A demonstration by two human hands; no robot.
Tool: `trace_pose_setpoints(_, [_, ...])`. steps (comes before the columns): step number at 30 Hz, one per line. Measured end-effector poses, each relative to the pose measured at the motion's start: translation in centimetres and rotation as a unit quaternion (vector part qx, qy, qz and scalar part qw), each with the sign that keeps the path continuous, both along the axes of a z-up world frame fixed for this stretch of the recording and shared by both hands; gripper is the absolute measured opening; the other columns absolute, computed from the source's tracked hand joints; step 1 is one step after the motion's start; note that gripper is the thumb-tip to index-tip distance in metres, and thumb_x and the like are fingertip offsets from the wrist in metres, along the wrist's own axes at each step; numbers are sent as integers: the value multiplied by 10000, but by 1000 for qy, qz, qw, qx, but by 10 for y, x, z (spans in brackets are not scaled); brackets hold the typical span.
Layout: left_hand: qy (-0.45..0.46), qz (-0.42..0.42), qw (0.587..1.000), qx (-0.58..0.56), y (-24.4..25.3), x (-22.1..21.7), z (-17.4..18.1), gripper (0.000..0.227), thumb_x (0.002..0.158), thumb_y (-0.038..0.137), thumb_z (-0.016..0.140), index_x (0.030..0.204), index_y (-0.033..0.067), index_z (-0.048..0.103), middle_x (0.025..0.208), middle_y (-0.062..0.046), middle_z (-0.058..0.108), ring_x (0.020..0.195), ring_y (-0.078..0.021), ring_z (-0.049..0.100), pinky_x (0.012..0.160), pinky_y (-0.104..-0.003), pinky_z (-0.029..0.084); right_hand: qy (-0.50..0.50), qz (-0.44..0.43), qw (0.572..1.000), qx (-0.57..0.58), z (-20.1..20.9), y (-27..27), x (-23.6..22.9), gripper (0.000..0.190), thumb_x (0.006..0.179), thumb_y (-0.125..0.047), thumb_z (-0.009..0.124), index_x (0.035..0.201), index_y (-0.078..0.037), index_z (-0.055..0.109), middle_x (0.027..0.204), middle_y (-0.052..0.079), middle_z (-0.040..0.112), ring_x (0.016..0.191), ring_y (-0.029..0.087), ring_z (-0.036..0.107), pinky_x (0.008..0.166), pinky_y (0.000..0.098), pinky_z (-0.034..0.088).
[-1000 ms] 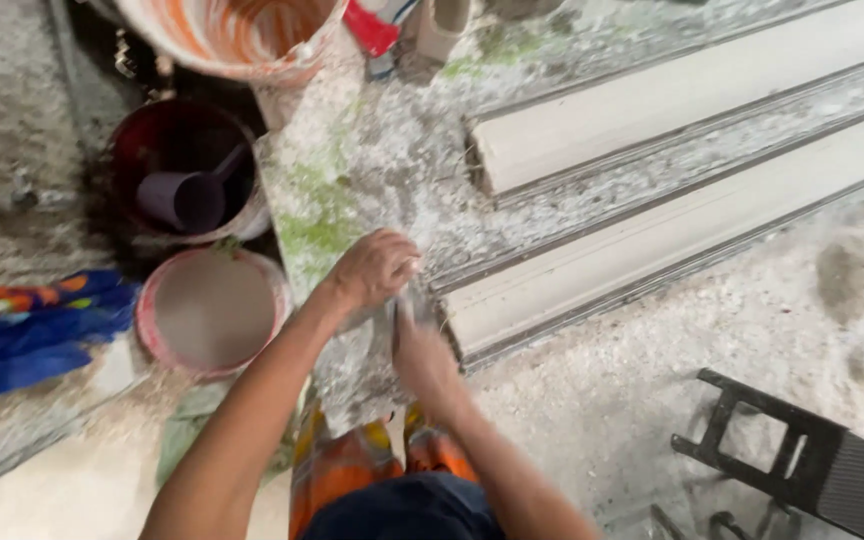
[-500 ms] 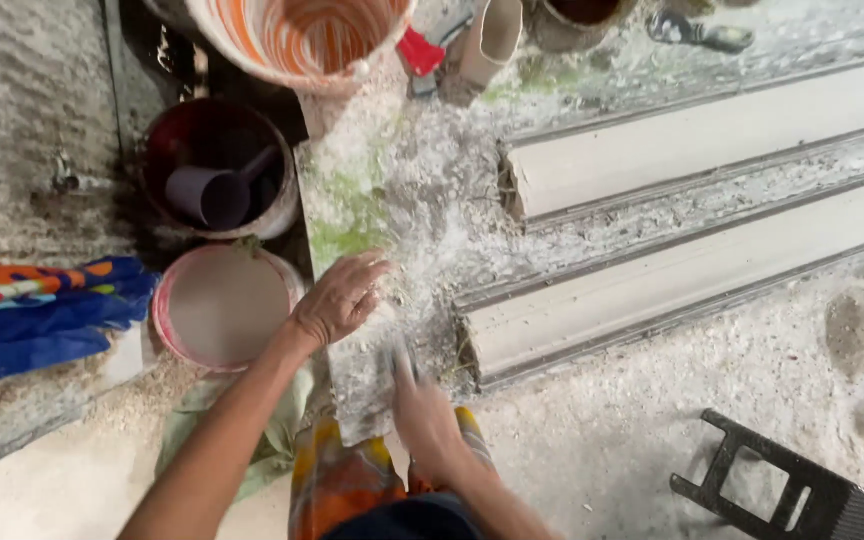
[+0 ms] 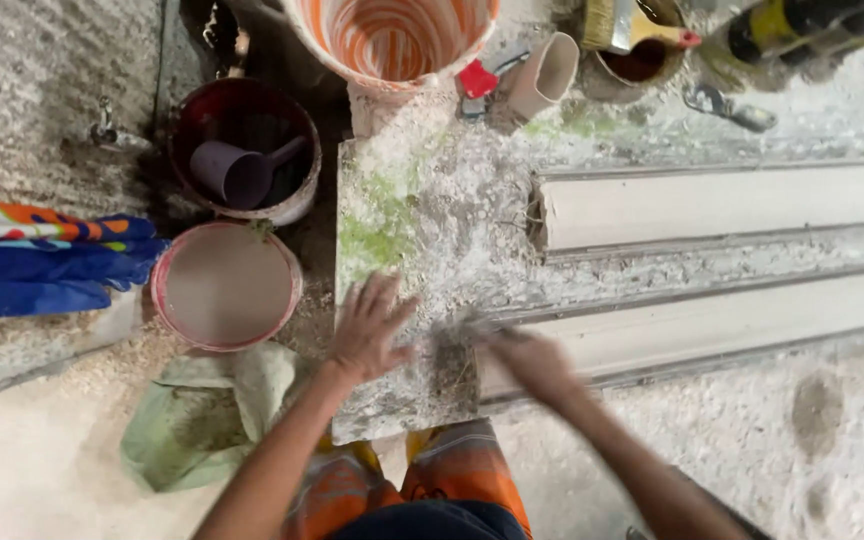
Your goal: The person smooths long white wooden planks on a workbench using a sanding block. They repeatedly rub the block along the length of the planks and occasionally scrape the edges with a small metal tool to remove rough spots.
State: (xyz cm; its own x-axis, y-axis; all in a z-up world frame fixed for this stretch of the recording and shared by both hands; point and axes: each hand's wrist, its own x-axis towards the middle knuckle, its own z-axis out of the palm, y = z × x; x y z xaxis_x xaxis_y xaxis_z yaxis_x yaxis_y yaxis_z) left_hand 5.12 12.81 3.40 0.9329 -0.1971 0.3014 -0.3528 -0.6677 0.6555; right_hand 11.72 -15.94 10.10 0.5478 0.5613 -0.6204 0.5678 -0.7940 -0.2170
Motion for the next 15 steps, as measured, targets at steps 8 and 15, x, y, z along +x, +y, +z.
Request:
trace_pose_setpoints(8, [118, 133, 983, 53, -56, 19, -83, 563, 1169, 510, 252, 1619, 193, 372, 1746, -124, 260, 1632, -322, 216, 1378, -521, 190, 60, 269, 961, 8, -43, -32, 128, 616, 1049, -135, 503, 1551, -470, 378, 1569, 80, 451, 602, 120, 617, 441, 261, 586])
trace_pose_setpoints(15, [88, 235, 957, 143, -31, 39, -35, 756, 1014, 707, 212, 1483, 196, 510, 1654, -212, 257, 1520, -425, 186, 1232, -577, 94, 70, 295, 952, -32, 31, 63, 86, 537, 1078, -147, 418, 1506, -471, 391, 1123, 163, 603, 541, 166, 580, 364, 242, 517])
